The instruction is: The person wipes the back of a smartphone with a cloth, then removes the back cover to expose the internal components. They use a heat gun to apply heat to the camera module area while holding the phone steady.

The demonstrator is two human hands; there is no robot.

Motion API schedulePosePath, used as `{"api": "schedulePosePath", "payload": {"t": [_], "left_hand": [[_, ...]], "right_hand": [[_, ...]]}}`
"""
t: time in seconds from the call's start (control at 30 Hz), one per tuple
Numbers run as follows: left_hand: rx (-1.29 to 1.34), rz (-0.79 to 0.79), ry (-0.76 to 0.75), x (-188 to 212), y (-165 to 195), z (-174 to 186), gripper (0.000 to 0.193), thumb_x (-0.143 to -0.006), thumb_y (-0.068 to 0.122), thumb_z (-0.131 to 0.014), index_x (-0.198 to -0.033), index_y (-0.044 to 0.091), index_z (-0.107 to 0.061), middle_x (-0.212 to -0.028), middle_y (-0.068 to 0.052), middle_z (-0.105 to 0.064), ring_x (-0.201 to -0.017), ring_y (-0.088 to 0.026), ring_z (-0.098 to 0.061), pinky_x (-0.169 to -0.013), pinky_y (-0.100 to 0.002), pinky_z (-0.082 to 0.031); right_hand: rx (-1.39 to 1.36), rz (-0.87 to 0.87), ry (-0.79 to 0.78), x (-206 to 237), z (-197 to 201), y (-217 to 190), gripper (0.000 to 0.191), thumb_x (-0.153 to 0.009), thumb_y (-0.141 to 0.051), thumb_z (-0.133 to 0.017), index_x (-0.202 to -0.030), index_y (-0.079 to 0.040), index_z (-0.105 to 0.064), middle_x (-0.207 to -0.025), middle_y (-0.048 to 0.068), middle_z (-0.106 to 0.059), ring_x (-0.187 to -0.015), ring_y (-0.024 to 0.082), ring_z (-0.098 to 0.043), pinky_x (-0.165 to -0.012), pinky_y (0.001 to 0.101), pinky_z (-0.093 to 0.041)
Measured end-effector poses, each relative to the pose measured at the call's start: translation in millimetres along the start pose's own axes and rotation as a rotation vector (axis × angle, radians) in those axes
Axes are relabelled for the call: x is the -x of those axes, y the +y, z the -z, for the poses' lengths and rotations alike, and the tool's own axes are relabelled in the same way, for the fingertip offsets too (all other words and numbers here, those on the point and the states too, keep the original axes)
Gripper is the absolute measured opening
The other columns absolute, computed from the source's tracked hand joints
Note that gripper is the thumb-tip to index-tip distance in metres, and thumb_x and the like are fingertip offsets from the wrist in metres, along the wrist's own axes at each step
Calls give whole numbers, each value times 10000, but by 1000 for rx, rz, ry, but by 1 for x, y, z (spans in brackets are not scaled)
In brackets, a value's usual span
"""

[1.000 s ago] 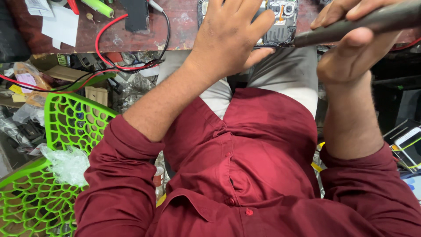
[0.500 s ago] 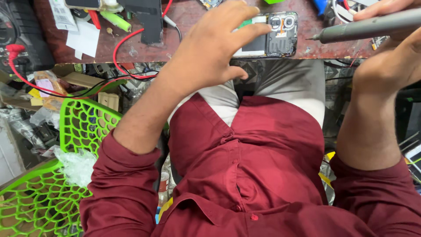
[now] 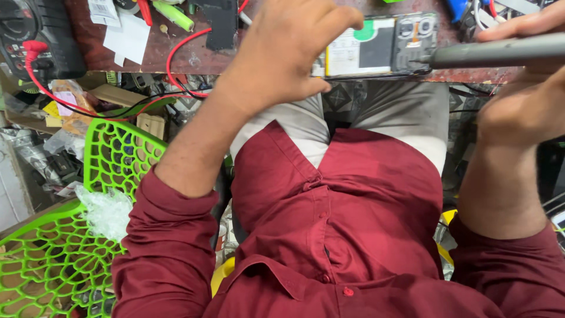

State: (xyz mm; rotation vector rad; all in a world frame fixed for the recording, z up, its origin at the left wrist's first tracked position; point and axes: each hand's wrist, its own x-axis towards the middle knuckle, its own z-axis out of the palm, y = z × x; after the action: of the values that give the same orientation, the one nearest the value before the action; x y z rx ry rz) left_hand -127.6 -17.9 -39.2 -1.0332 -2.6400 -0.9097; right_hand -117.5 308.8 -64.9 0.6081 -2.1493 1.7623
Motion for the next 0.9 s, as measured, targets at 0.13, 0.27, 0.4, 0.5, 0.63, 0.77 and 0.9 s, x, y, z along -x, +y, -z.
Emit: {"api": "schedulePosePath", "payload": {"t": [0.13, 0.27, 0.4, 0.5, 0.63, 0.77, 0.9], "left_hand": [[29, -31, 52, -11, 4, -17, 740, -660, 247, -1011, -1246, 148, -571, -1148, -51, -616, -1108, -311, -615, -897, -473, -451], [15, -91, 116, -4, 0, -25, 930, -552, 372, -991, -1338, 156, -543, -1276, -62, -584, -1159, -318, -575, -933, -457, -438], [-52, -72, 60, 6, -10, -26, 914, -558, 414, -974, -1326, 148, -555, -1290, -48, -587, -1177, -304, -575, -951, -454, -442], [-70, -88, 72, 7, -15, -30, 803, -612, 414, -973, -1255, 130, -583, -1239, -39, -595, -1152, -290, -586, -933, -456, -445], [-57, -118, 97, 8, -19, -33, 610, -676, 385, -972, -1093, 121, -612, -1208, -16, -612, -1123, -267, -604, -911, -448, -448], [-35, -128, 110, 8, -20, -34, 588, -663, 384, -965, -1049, 100, -624, -1193, -30, -607, -1101, -270, -606, -895, -446, -449], [-60, -127, 107, 7, -19, -35, 587, -648, 387, -966, -1023, 93, -622, -1154, -39, -598, -1073, -270, -610, -864, -447, -451]], "right_hand": [[11, 61, -49, -3, -22, -15, 604, -1195, -556, -340, -1276, 43, -343, -1212, 198, -569, -924, 324, -728, -715, 278, -586], [-12, 105, -143, -5, -47, -23, 535, -1125, -530, -440, -1276, -22, -368, -1134, 202, -573, -848, 299, -718, -736, 320, -605], [-15, 150, -216, -8, -57, -25, 510, -1138, -516, -466, -1248, -28, -371, -1106, 205, -578, -860, 280, -723, -782, 329, -635], [-21, 162, -202, -11, -56, -23, 522, -1118, -531, -457, -1228, -29, -367, -1090, 203, -581, -824, 262, -706, -756, 319, -633], [-41, 170, -175, -11, -55, -21, 534, -1103, -537, -468, -1214, -25, -360, -1106, 192, -574, -821, 265, -706, -756, 330, -645], [-73, 144, -174, -8, -57, -19, 542, -1106, -541, -473, -1229, -25, -363, -1098, 185, -547, -820, 255, -705, -765, 343, -671], [-57, 145, -180, -7, -57, -17, 543, -1114, -539, -468, -1232, -21, -360, -1098, 187, -549, -824, 258, -709, -767, 346, -672]]}}
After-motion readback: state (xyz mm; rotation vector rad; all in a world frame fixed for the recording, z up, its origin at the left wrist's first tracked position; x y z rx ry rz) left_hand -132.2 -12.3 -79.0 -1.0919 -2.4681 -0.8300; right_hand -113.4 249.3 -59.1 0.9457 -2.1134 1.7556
